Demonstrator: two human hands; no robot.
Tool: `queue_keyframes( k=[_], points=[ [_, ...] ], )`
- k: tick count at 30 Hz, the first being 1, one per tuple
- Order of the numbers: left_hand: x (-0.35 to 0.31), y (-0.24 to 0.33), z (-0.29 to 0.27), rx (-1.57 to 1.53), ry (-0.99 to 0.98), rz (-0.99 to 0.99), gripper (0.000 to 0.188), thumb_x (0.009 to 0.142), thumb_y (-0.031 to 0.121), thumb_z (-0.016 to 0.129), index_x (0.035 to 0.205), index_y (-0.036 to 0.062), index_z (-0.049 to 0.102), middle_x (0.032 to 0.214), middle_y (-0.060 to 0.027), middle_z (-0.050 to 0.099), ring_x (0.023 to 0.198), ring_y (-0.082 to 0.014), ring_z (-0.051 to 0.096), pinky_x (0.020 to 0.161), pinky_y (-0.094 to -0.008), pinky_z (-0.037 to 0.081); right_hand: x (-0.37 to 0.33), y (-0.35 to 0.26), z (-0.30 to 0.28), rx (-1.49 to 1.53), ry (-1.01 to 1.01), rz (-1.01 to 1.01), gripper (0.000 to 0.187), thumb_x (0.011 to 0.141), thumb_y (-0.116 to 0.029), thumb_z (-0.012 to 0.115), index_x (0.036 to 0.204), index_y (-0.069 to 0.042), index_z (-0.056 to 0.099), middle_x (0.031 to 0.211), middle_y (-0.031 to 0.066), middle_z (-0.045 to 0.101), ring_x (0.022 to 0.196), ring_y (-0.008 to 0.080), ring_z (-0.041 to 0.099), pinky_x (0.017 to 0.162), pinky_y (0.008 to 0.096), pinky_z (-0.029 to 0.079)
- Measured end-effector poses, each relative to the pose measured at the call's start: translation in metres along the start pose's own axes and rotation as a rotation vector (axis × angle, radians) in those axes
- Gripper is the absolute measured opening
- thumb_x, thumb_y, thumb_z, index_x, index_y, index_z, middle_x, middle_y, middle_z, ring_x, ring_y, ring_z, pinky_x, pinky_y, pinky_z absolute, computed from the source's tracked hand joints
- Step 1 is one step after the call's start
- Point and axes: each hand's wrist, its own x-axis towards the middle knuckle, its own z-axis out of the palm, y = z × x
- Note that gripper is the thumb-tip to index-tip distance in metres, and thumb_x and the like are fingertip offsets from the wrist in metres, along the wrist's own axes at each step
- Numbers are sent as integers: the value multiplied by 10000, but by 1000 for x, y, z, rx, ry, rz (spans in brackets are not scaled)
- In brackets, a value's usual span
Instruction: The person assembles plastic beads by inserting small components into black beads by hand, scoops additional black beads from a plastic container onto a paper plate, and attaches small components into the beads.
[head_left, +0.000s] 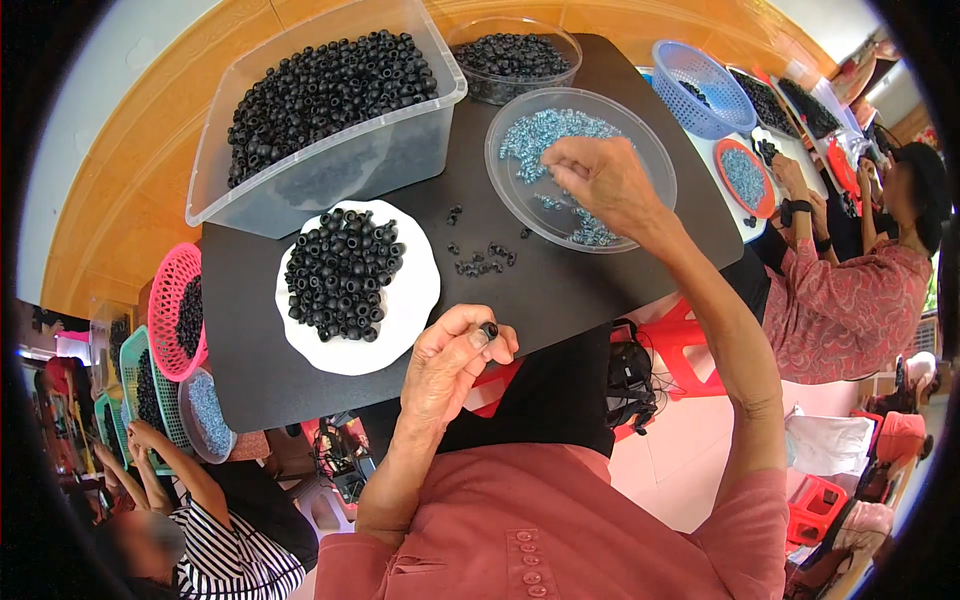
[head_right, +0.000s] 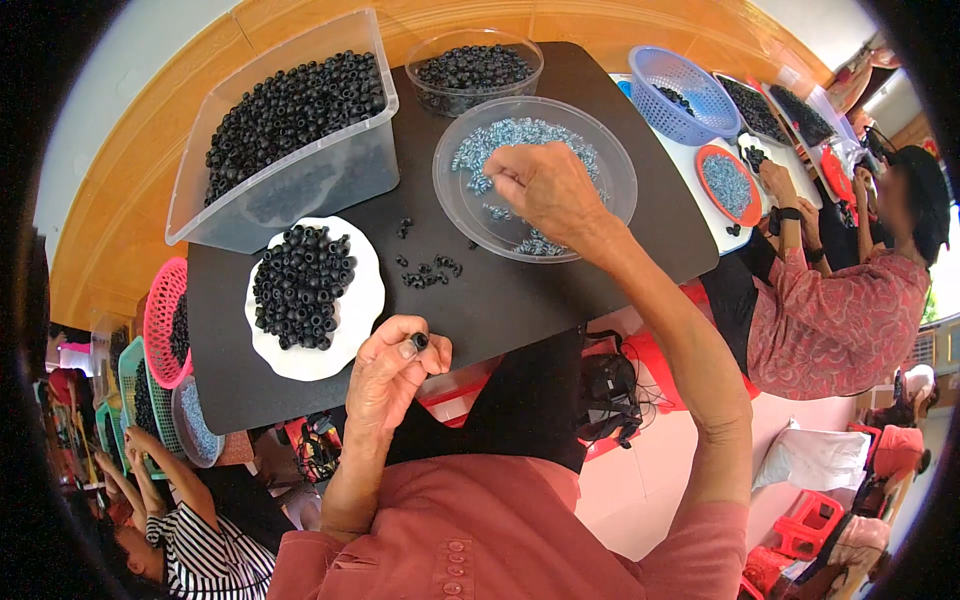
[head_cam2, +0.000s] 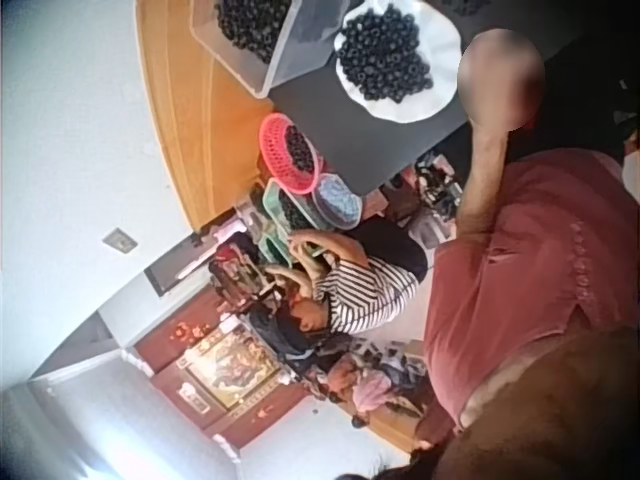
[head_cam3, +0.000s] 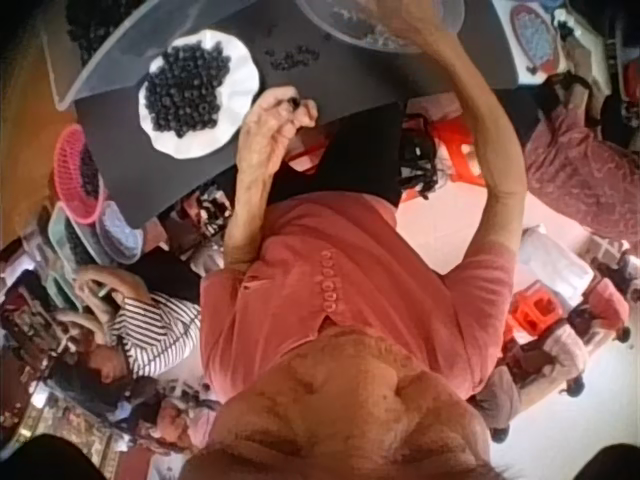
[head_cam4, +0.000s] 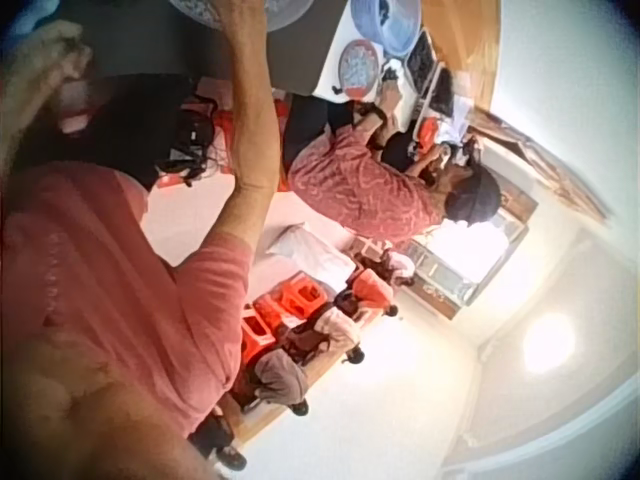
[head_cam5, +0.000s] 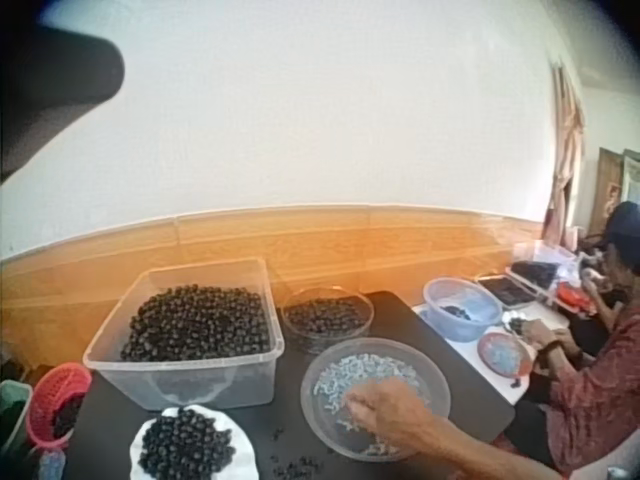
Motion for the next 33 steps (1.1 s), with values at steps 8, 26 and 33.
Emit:
queue_keyframes(
  k=[8, 26, 33],
  points=[
    [2, -1, 1, 9, -5, -15, 136, 913, 78, 499, 991, -24, 544, 742, -109, 611, 904, -232, 565, 823, -320, 450, 1, 20, 24, -250, -44, -362, 110, 693, -51, 629, 801, -28, 633, 712, 130, 627, 651, 297, 617, 615, 336, 497],
    [1, -2, -1, -2, -3, 7, 169, 923, 94, 487, 1027, -31, 530, 750, -122, 615, 899, -235, 562, 850, -315, 435, -6, 9, 0, 679, -133, 391, 101, 809, -41, 626, 895, -3, 662, 793, 33, 657, 720, 91, 633, 662, 211, 491],
    [2, -2, 0, -43, 17, 28, 190, 932, 109, 484, 1055, -31, 523, 810, -137, 620, 878, -217, 574, 824, -311, 445, -21, -21, 6, 957, -240, 310, 94, 815, -11, 626, 901, -26, 660, 880, 39, 641, 793, 104, 611, 711, 226, 474]
  ],
)
